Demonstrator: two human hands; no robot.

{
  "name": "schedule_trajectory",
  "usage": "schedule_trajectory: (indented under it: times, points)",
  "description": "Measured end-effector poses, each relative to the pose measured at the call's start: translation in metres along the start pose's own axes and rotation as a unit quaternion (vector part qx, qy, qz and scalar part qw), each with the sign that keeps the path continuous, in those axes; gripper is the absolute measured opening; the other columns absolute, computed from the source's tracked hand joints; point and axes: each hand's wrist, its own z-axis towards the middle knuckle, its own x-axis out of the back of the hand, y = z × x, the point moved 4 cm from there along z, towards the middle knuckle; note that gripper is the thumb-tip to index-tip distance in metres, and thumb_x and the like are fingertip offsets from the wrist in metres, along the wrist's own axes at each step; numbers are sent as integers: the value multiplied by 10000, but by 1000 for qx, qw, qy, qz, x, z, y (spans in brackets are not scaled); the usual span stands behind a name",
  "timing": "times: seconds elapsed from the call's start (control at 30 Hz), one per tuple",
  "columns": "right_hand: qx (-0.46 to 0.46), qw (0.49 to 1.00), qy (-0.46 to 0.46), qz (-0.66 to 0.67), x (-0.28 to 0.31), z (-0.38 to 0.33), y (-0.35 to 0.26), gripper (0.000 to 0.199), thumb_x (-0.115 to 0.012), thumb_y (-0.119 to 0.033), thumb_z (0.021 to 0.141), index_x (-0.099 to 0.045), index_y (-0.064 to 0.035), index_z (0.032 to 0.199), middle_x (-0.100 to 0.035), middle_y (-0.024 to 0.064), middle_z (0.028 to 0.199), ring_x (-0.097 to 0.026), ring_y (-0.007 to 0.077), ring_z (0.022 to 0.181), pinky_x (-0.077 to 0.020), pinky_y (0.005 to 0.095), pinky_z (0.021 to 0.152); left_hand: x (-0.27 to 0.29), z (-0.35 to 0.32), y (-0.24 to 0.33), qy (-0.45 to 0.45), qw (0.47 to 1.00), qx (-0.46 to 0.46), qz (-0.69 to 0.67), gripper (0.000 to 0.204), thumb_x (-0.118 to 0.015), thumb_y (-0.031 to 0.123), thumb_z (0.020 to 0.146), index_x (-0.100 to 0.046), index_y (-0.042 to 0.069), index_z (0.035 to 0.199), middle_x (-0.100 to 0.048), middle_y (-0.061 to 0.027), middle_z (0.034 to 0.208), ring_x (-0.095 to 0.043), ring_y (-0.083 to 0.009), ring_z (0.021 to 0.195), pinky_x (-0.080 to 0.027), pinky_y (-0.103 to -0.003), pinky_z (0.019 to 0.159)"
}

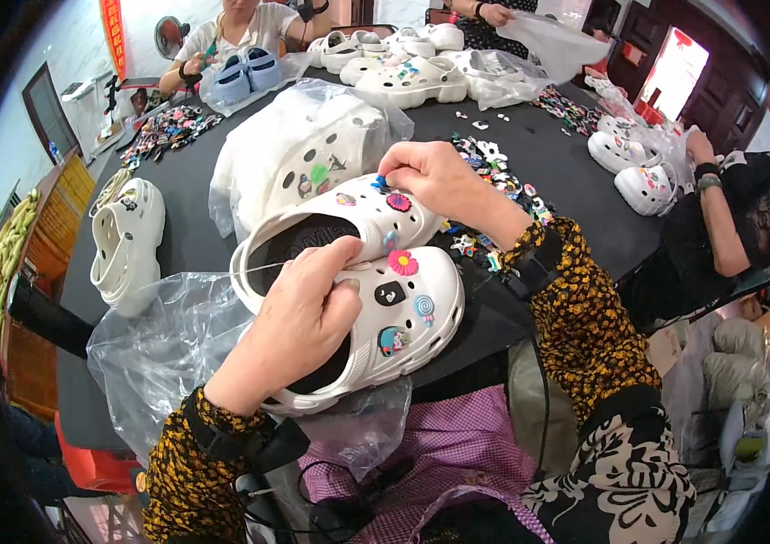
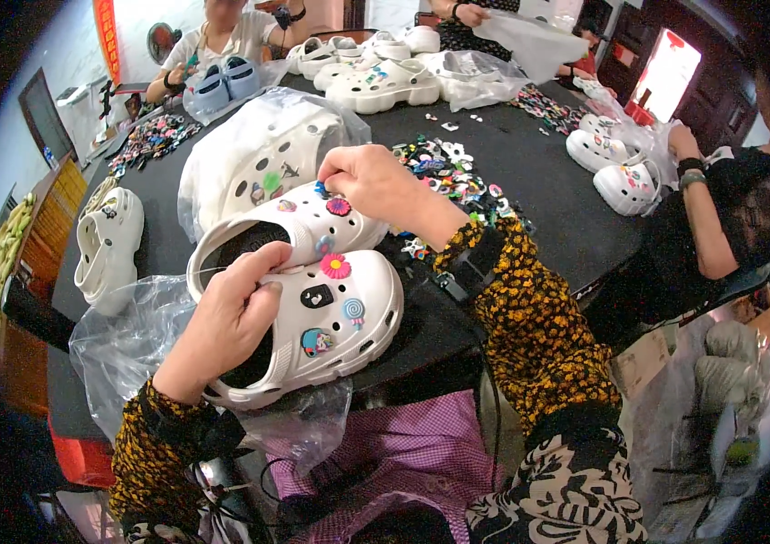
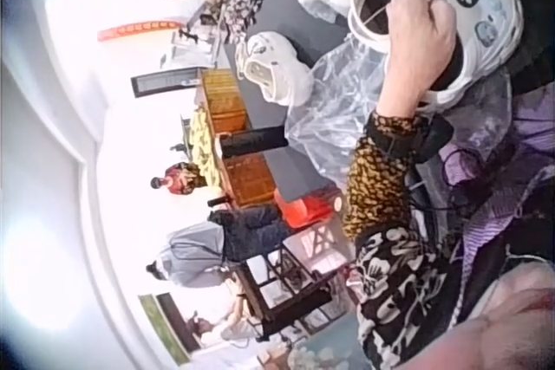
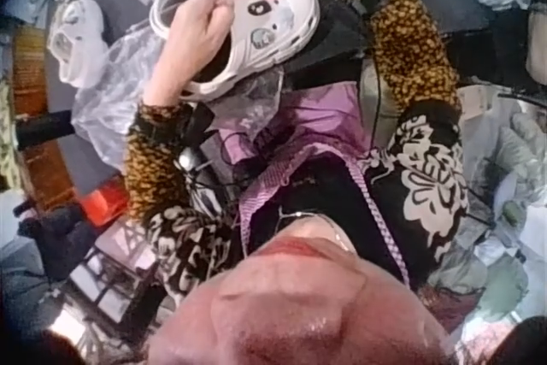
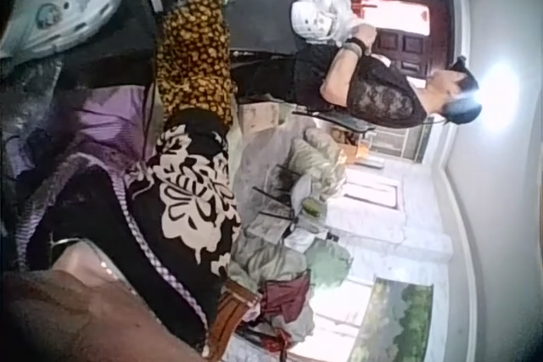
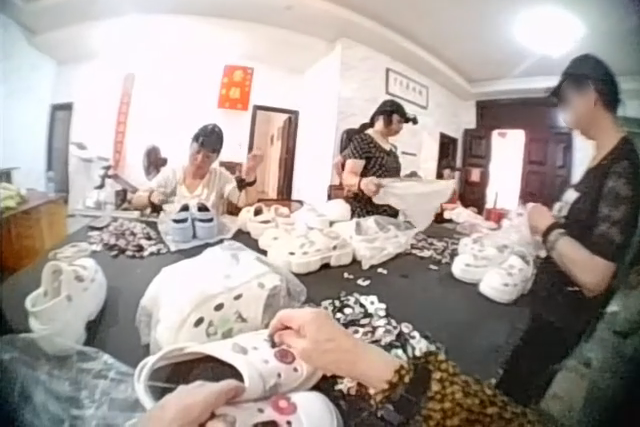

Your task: Decorate clog-style shoes with charms/pins.

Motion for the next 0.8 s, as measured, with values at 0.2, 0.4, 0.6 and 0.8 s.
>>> schedule_trajectory:
  times: [0.2, 0.4, 0.6, 0.8]
  points:
    - [31, 999, 6, -44, 1, -8, -2, 117, -570, -37, 854, -648, 30, 911, -662, 104, 842, -627, 149, 789, -491, 274, 726, -3, 2, -1, 5, 1000, -6, 4, 334, -471, 59, 797, -539, -25, 1114, -585, -236, 902, -550, -391, 875, -425, -445, 812]
    - [69, 995, 28, -69, -4, -11, -6, 97, -587, -28, 816, -644, 26, 873, -638, 126, 844, -609, 230, 824, -481, 327, 754, -2, 2, -1, 0, 1000, 4, 6, 333, -471, 67, 801, -538, -30, 1112, -585, -240, 890, -553, -391, 872, -425, -450, 810]
    - [146, 981, 71, -109, -2, -13, -16, 56, -612, -33, 760, -636, 12, 785, -640, 160, 838, -595, 318, 868, -472, 397, 794, -2, 3, 0, 2, 1000, 2, 1, 330, -472, 63, 800, -541, -36, 1106, -591, -236, 898, -559, -389, 878, -428, -449, 804]
    - [96, 994, 54, -10, -6, -12, -15, 112, -598, -9, 756, -623, 12, 863, -634, 153, 816, -617, 281, 814, -494, 364, 748, 1, 3, 2, -31, 999, 35, 20, 368, -431, 56, 827, -528, -57, 1164, -615, -233, 1028, -607, -329, 972, -456, -347, 870]
